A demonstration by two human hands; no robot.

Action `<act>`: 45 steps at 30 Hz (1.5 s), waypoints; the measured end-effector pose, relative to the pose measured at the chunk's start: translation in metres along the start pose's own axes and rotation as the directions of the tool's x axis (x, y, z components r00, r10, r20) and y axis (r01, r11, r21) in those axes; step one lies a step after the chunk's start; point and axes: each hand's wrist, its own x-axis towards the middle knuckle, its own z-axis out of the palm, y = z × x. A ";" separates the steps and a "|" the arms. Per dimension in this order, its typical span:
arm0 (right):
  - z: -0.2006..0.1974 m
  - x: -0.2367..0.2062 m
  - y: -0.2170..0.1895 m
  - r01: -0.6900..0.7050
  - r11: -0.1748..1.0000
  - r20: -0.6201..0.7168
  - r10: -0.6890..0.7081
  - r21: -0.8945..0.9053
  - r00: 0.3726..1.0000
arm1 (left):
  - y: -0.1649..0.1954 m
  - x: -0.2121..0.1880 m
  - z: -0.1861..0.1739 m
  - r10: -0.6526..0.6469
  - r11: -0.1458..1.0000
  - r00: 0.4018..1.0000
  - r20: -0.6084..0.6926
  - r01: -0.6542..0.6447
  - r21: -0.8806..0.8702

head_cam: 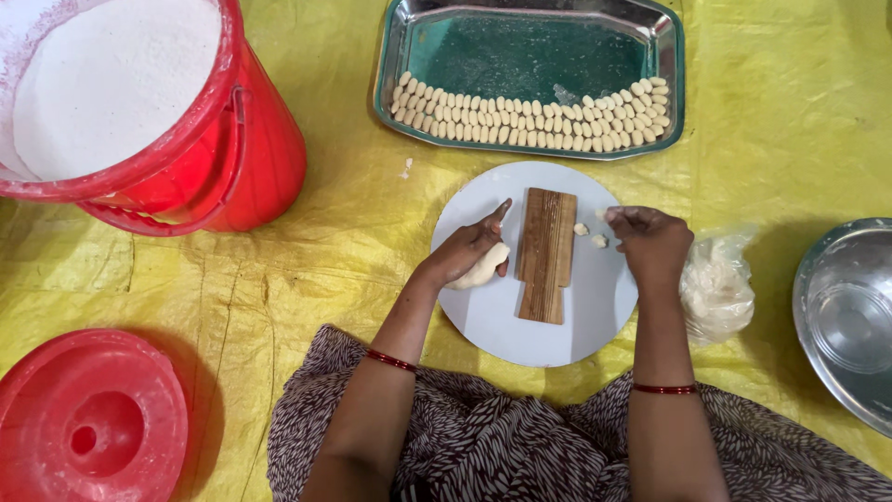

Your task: The person rolls small pieces of dough between their palms to form uniform cylindrical shapes, then places them in neat rows on a metal tray. The process is repeated continuously with dough taken from a plastic bag.

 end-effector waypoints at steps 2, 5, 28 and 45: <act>0.002 0.000 -0.004 -0.001 0.999 0.069 -0.002 0.037 0.998 | -0.003 0.001 0.000 -0.006 0.999 1.000 0.019 0.007 -0.048; 0.016 -0.013 -0.021 0.058 0.996 0.259 -0.037 -0.071 0.965 | -0.013 0.006 0.001 -0.004 0.998 1.000 0.021 0.006 -0.064; 0.074 -0.054 -0.013 0.607 0.791 0.523 -0.488 -0.073 0.699 | -0.044 0.027 0.003 0.135 0.990 0.985 0.109 -0.131 -0.042; 0.072 -0.062 -0.032 0.716 0.663 0.533 -0.533 -0.219 0.657 | -0.036 0.023 0.003 0.118 0.991 0.991 0.069 -0.113 -0.069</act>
